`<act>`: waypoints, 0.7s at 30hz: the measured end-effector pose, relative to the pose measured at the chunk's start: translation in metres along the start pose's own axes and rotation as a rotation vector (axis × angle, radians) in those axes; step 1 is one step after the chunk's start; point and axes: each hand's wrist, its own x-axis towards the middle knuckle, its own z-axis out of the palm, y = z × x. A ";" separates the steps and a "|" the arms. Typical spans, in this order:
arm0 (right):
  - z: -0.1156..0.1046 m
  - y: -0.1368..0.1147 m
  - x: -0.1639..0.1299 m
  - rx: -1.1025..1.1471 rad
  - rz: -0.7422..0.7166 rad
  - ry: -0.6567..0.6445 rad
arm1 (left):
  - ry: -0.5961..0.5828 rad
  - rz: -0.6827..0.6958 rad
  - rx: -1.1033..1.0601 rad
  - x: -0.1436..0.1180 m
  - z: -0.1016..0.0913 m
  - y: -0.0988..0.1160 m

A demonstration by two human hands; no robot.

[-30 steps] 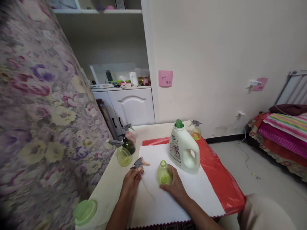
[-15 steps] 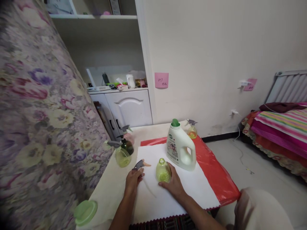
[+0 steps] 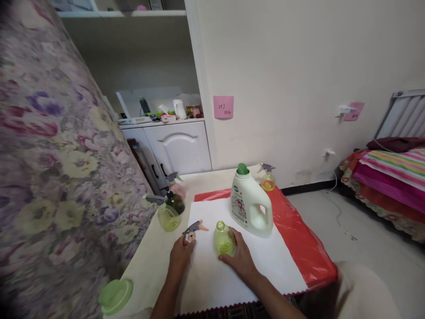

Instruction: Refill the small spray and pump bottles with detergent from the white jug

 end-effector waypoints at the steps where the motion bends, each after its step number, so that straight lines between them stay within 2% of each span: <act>1: 0.000 0.000 0.000 -0.004 0.001 0.002 | 0.009 0.018 0.031 -0.001 -0.001 -0.001; 8: -0.005 -0.005 -0.005 0.038 0.002 -0.009 | 0.029 0.093 0.089 -0.009 -0.009 -0.001; 13: -0.031 -0.024 -0.027 0.035 -0.008 0.050 | 0.095 0.212 -0.013 -0.016 -0.015 0.009; 17: -0.070 -0.041 -0.035 0.017 -0.008 0.244 | 0.062 0.328 -0.169 -0.028 -0.012 0.027; 21: -0.116 -0.049 -0.020 0.068 0.003 0.511 | -0.014 0.436 -0.262 -0.043 -0.005 0.048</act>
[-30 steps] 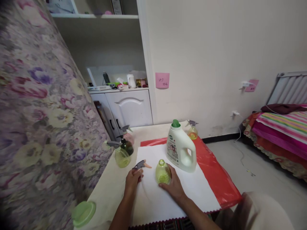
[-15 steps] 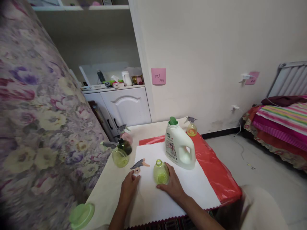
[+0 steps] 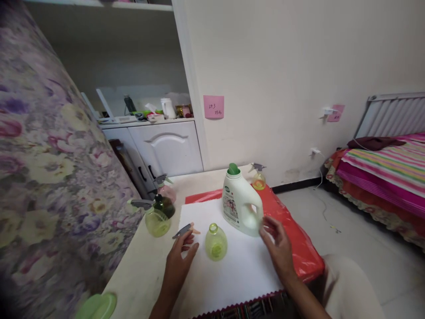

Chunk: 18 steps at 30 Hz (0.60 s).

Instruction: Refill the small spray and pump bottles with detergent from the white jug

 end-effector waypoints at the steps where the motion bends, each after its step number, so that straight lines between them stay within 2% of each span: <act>1: -0.005 -0.001 0.010 -0.002 0.000 0.045 | -0.022 0.016 -0.016 -0.001 0.004 0.004; 4: -0.011 -0.001 0.034 -0.030 0.006 0.085 | -0.094 0.045 -0.048 -0.003 0.015 0.013; 9: 0.002 -0.001 0.056 -0.042 0.029 -0.032 | -0.154 0.054 -0.071 -0.002 0.028 0.015; 14: 0.015 -0.012 0.075 -0.039 0.031 -0.155 | -0.189 0.052 -0.083 0.012 0.024 0.033; 18: 0.020 -0.024 0.091 -0.073 0.042 -0.233 | -0.331 0.052 -0.119 0.031 0.020 0.056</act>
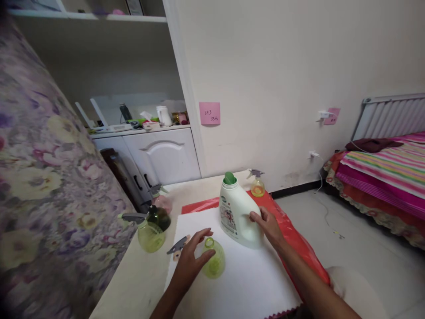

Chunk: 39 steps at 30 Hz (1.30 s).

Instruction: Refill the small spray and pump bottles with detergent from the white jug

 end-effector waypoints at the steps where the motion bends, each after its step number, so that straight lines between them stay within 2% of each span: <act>1: 0.001 -0.002 0.002 -0.008 0.004 -0.018 | -0.032 -0.008 -0.014 0.004 -0.001 0.003; 4: 0.004 -0.003 0.006 -0.020 0.012 -0.068 | -0.078 -0.023 -0.061 0.011 0.001 0.004; 12: 0.009 0.009 0.012 -0.007 0.054 -0.136 | -0.090 -0.034 -0.124 0.007 0.008 -0.011; 24: 0.017 -0.003 0.006 -0.010 0.045 -0.073 | -0.061 -0.026 -0.158 0.003 0.008 -0.009; 27: 0.006 -0.018 0.002 -0.027 0.054 -0.091 | -0.047 -0.030 -0.169 0.003 0.009 -0.009; 33: -0.030 -0.068 -0.015 -0.117 0.090 -0.171 | -0.025 -0.012 -0.271 0.003 0.012 -0.010; 39: -0.059 -0.097 -0.037 -0.311 0.151 -0.355 | -0.002 0.042 -0.296 0.003 0.010 -0.017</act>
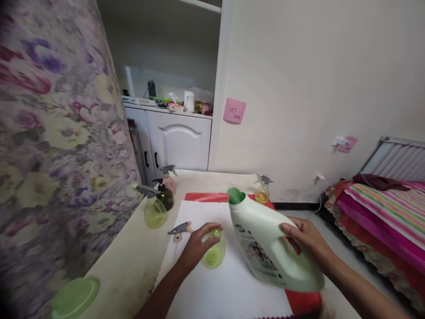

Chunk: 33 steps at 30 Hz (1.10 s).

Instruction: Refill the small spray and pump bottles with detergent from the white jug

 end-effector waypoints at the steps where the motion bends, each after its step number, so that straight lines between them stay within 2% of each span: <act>1: -0.003 -0.001 -0.005 -0.041 0.005 -0.030 | -0.003 0.012 -0.012 0.000 0.000 -0.001; 5: -0.009 -0.008 -0.019 -0.149 0.025 -0.127 | -0.022 0.038 -0.056 -0.001 0.001 -0.001; 10: -0.007 -0.021 -0.024 -0.206 0.042 -0.177 | -0.017 0.055 -0.052 0.001 0.004 -0.003; 17: -0.007 -0.024 -0.018 -0.280 0.058 -0.198 | -0.003 0.054 -0.078 0.002 0.006 -0.009; 26: -0.011 -0.028 -0.006 -0.302 0.062 -0.245 | -0.038 0.056 -0.121 0.002 0.005 -0.006; 33: -0.006 -0.044 0.000 -0.316 -0.016 -0.285 | -0.041 0.044 -0.102 0.004 0.002 -0.004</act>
